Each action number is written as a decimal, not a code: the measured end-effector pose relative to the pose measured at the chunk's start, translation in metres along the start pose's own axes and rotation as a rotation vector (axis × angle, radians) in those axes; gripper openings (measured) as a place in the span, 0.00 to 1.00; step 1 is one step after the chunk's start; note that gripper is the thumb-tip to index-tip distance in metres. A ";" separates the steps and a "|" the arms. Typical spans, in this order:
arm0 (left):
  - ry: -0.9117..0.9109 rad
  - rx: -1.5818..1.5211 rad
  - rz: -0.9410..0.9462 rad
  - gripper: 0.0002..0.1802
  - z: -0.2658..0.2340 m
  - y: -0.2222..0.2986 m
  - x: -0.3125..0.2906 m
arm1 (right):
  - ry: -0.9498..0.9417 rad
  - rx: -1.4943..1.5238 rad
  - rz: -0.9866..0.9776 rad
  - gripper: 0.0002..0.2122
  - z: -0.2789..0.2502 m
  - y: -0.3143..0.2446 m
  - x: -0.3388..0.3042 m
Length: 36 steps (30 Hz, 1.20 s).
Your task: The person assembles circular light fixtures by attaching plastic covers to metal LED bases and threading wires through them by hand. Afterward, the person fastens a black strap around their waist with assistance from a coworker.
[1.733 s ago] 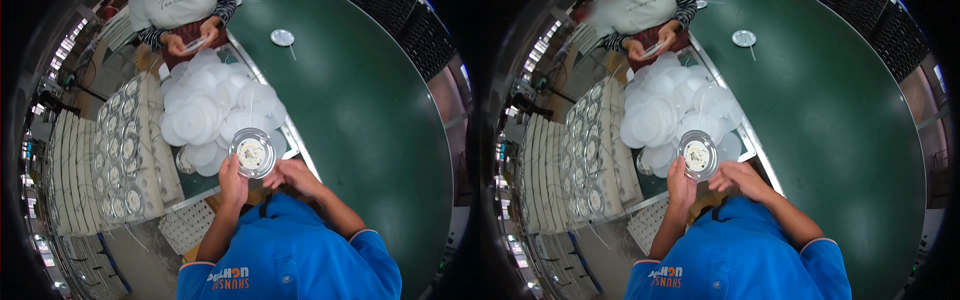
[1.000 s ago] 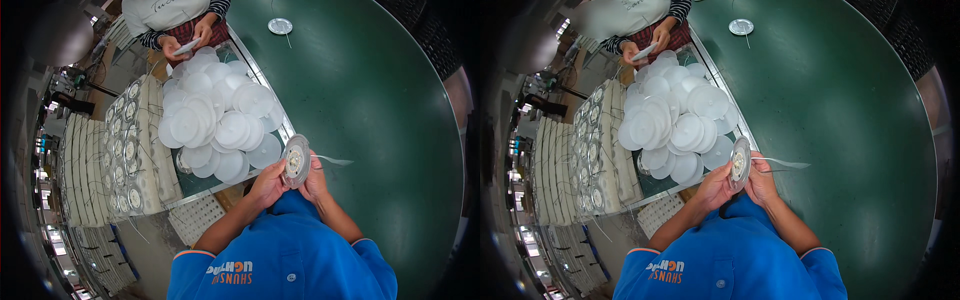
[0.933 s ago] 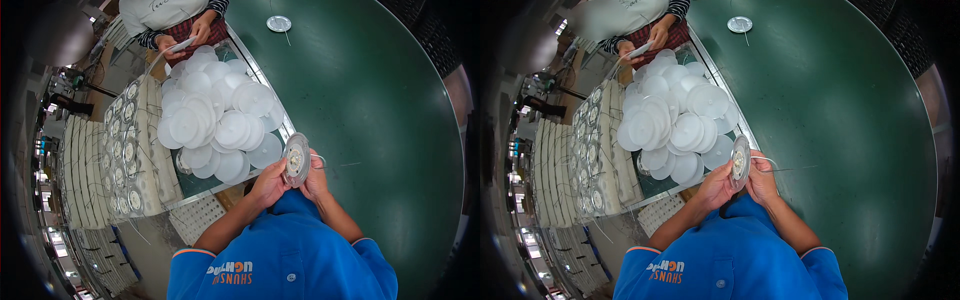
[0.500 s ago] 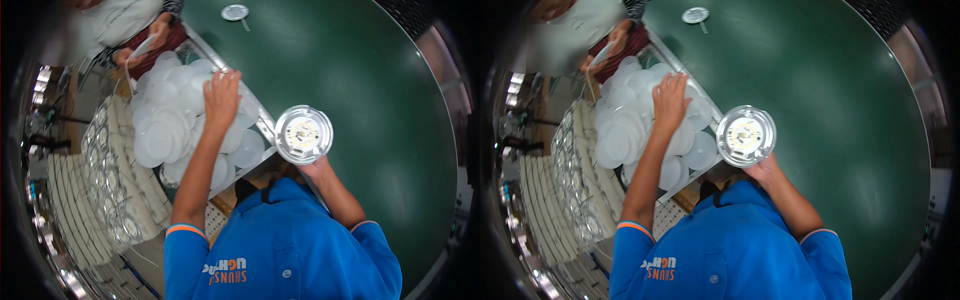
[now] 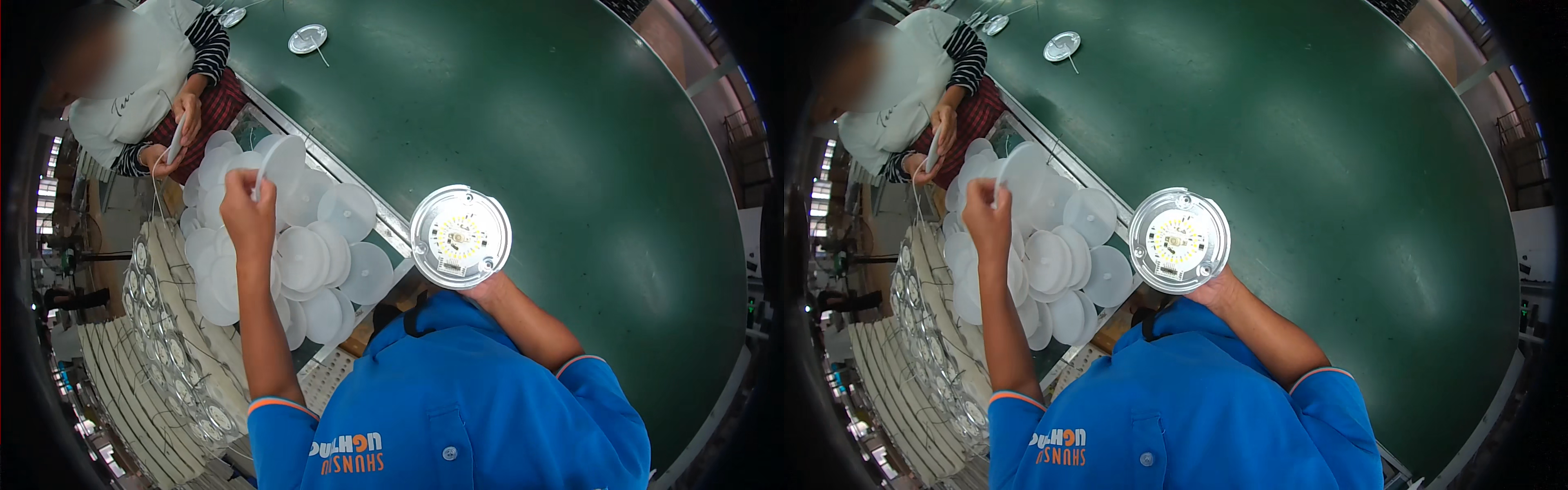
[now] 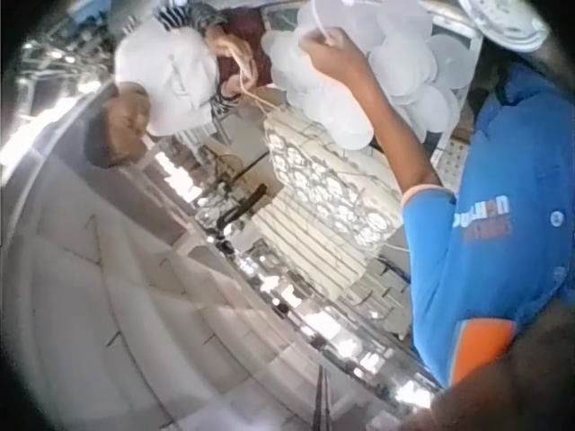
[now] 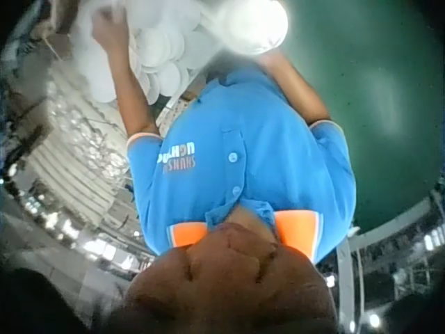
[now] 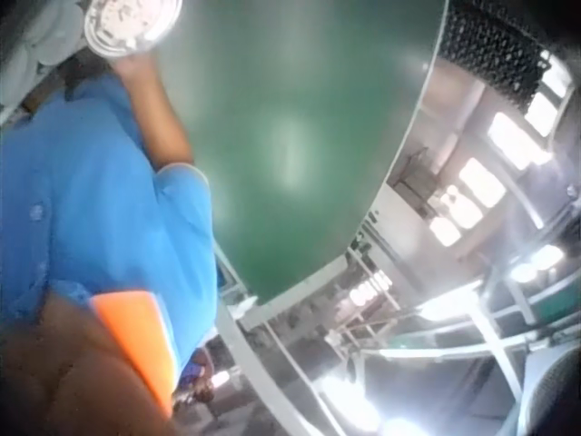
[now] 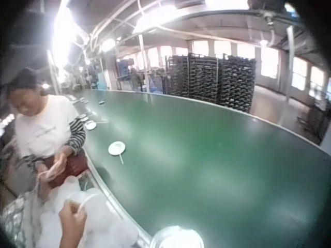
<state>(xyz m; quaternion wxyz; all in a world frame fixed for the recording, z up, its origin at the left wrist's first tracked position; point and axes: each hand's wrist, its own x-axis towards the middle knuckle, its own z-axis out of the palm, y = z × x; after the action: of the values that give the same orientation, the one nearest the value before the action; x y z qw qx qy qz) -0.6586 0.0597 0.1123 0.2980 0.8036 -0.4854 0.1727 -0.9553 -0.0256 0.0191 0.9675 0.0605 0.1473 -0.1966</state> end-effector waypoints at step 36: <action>-0.184 -2.051 -0.765 0.43 -0.007 0.103 -0.125 | -0.312 -1.764 -0.559 0.02 0.096 0.036 0.008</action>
<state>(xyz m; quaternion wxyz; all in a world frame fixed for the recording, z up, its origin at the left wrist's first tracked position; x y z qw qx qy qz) -0.8078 0.1129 0.0791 0.8211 0.2812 -0.1373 -0.4774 -0.9088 -0.0122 0.1101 0.5905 -0.7593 0.1210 -0.2451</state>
